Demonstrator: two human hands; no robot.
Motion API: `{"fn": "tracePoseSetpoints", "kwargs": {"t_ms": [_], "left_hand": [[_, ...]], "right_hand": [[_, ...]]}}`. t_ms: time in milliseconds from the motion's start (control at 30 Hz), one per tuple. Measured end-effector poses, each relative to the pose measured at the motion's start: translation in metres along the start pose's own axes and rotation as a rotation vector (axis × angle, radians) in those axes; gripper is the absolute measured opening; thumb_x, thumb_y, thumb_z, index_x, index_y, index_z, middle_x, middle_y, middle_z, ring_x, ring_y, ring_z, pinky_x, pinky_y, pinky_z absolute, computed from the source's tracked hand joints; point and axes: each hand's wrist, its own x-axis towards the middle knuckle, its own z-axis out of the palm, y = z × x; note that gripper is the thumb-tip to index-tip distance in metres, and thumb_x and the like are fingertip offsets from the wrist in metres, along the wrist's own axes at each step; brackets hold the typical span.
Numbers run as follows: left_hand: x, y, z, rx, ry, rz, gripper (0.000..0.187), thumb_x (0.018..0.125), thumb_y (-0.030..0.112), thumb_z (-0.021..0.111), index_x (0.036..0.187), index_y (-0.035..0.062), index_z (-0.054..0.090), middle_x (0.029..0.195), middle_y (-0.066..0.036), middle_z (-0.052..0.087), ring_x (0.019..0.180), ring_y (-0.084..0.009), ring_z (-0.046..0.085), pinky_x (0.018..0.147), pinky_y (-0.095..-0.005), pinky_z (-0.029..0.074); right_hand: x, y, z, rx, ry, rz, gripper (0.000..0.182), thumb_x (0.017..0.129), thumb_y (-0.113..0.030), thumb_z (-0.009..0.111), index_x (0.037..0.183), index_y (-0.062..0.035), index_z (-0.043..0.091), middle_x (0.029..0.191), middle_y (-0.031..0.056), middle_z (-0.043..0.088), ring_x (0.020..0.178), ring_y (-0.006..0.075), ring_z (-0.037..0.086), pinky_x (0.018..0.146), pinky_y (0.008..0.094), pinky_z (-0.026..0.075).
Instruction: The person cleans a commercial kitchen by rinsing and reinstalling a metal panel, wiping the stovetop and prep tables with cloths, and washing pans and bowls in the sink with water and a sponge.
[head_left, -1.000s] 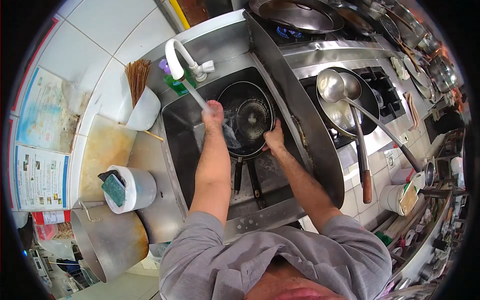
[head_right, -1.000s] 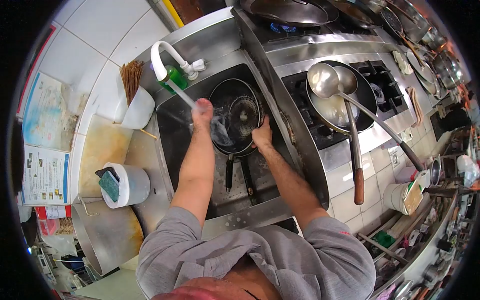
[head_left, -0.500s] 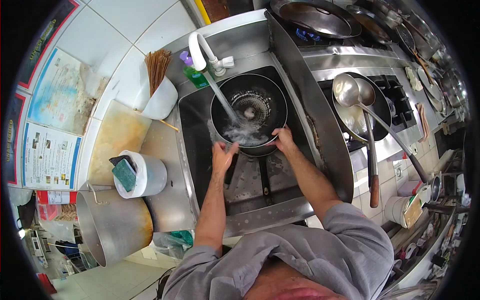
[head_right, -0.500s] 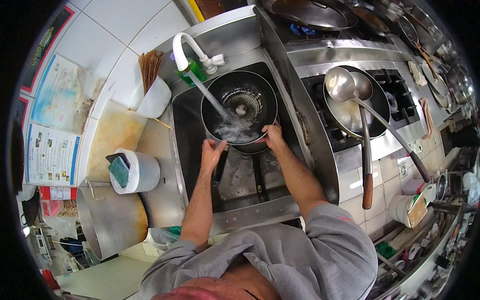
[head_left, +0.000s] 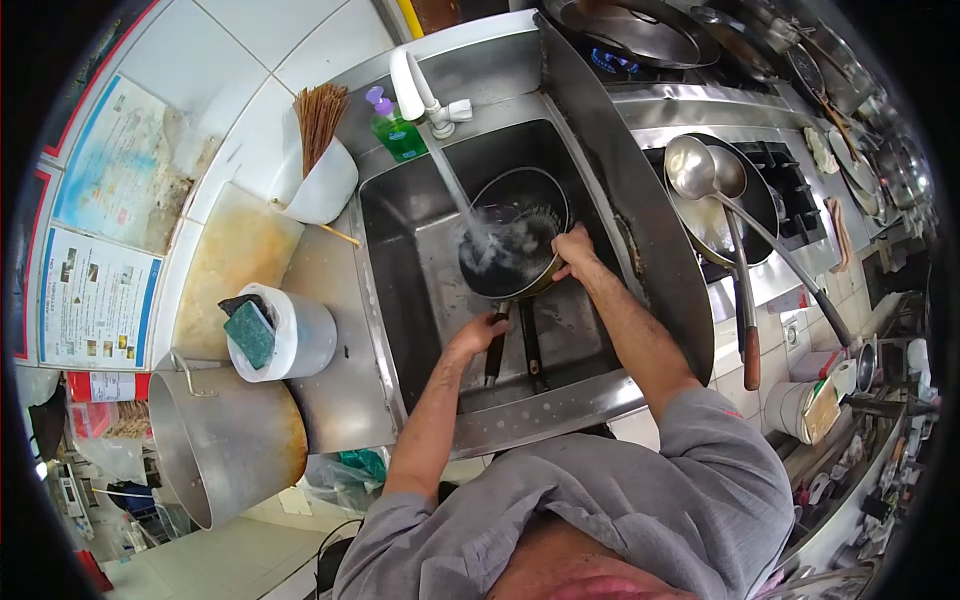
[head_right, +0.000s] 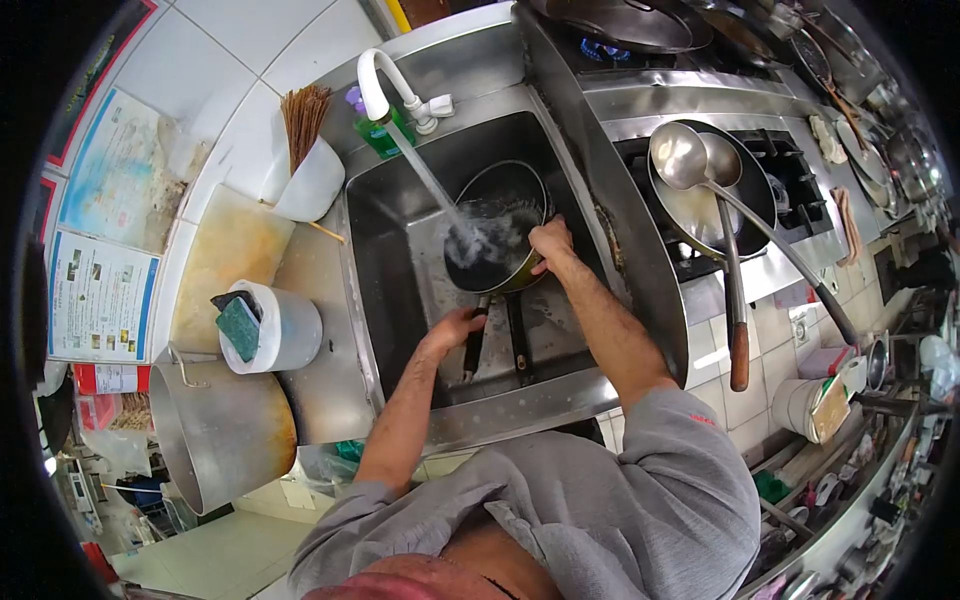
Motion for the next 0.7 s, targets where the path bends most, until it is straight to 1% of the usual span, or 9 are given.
{"fn": "tracePoseSetpoints", "kwargs": {"t_ms": [33, 100, 167, 233, 267, 433, 567, 633, 700], "left_hand": [[0.016, 0.002, 0.002, 0.090, 0.059, 0.026, 0.037, 0.085, 0.028, 0.058, 0.111, 0.0012, 0.055, 0.087, -0.004, 0.060, 0.073, -0.0133, 0.056, 0.059, -0.0308, 0.046], [0.058, 0.022, -0.007, -0.220, 0.181, 0.195, 0.026, 0.086, 0.022, 0.056, 0.105, 0.0038, 0.057, 0.088, -0.005, 0.060, 0.072, -0.0145, 0.056, 0.059, -0.0310, 0.046], [0.083, 0.076, -0.046, -0.790, -0.033, 0.326, 0.020, 0.086, 0.015, 0.054, 0.103, 0.0054, 0.055, 0.087, -0.006, 0.060, 0.074, -0.0166, 0.057, 0.061, -0.0308, 0.046], [0.098, 0.133, -0.072, -1.212, 0.115, 0.398, 0.017, 0.087, 0.011, 0.050, 0.102, 0.0056, 0.052, 0.088, -0.009, 0.060, 0.077, -0.0215, 0.058, 0.067, -0.0326, 0.048], [0.108, 0.150, -0.086, -1.335, 0.163, 0.348, 0.023, 0.088, 0.009, 0.046, 0.110, 0.0024, 0.045, 0.100, -0.013, 0.056, 0.086, -0.0285, 0.058, 0.079, -0.0415, 0.049], [0.173, 0.152, -0.111, -1.947, 0.291, 0.240, 0.018, 0.088, 0.009, 0.046, 0.101, -0.0020, 0.047, 0.094, -0.014, 0.058, 0.092, -0.0297, 0.059, 0.079, -0.0410, 0.053], [0.181, 0.142, -0.100, -1.767, 0.309, 0.374, 0.011, 0.087, 0.012, 0.050, 0.091, 0.0022, 0.052, 0.086, -0.012, 0.060, 0.083, -0.0263, 0.061, 0.074, -0.0385, 0.054], [0.140, 0.139, -0.084, -1.074, 0.467, 0.311, 0.014, 0.084, 0.017, 0.056, 0.083, 0.0038, 0.053, 0.079, -0.012, 0.060, 0.071, -0.0261, 0.059, 0.066, -0.0363, 0.051], [0.108, 0.110, -0.074, -0.077, 0.834, 0.391, 0.024, 0.079, 0.023, 0.063, 0.085, 0.0024, 0.052, 0.081, -0.014, 0.058, 0.070, -0.0274, 0.057, 0.065, -0.0379, 0.046]], "right_hand": [[-0.001, -0.001, -0.003, -0.053, 0.114, -0.116, 0.054, 0.070, 0.000, 0.048, 0.122, 0.0014, 0.034, 0.111, 0.0229, 0.050, 0.087, 0.0395, 0.058, 0.045, 0.0434, 0.056], [-0.004, -0.006, -0.007, -0.136, 0.268, -0.252, 0.055, 0.072, 0.000, 0.047, 0.125, -0.0009, 0.033, 0.112, 0.0222, 0.051, 0.082, 0.0335, 0.061, 0.039, 0.0355, 0.053], [-0.009, -0.012, -0.012, -0.081, 0.248, -0.317, 0.055, 0.072, 0.000, 0.046, 0.126, -0.0029, 0.033, 0.109, 0.0216, 0.053, 0.077, 0.0322, 0.062, 0.036, 0.0348, 0.051], [0.003, -0.009, -0.013, 0.022, 0.233, -0.412, 0.059, 0.071, 0.002, 0.045, 0.128, -0.0081, 0.035, 0.104, 0.0202, 0.056, 0.066, 0.0281, 0.062, 0.033, 0.0328, 0.045], [0.002, -0.011, -0.013, 0.022, 0.237, -0.416, 0.059, 0.071, 0.002, 0.045, 0.128, -0.0081, 0.035, 0.104, 0.0202, 0.056, 0.066, 0.0281, 0.062, 0.033, 0.0328, 0.045], [0.011, -0.012, -0.006, 0.165, 0.207, -0.482, 0.067, 0.066, 0.005, 0.044, 0.131, -0.0074, 0.036, 0.103, 0.0158, 0.058, 0.061, 0.0245, 0.061, 0.032, 0.0303, 0.046], [0.026, 0.003, -0.006, 0.374, 0.050, -0.420, 0.064, 0.065, 0.007, 0.043, 0.128, -0.0074, 0.039, 0.102, 0.0147, 0.056, 0.064, 0.0254, 0.060, 0.032, 0.0328, 0.050], [0.035, 0.012, -0.006, 0.461, -0.020, -0.370, 0.065, 0.065, 0.006, 0.043, 0.128, -0.0085, 0.039, 0.104, 0.0162, 0.056, 0.066, 0.0271, 0.060, 0.033, 0.0353, 0.050], [0.038, 0.018, -0.004, 0.645, -0.129, -0.290, 0.056, 0.066, 0.006, 0.045, 0.120, -0.0074, 0.044, 0.100, 0.0155, 0.055, 0.072, 0.0323, 0.061, 0.036, 0.0443, 0.053]]}}
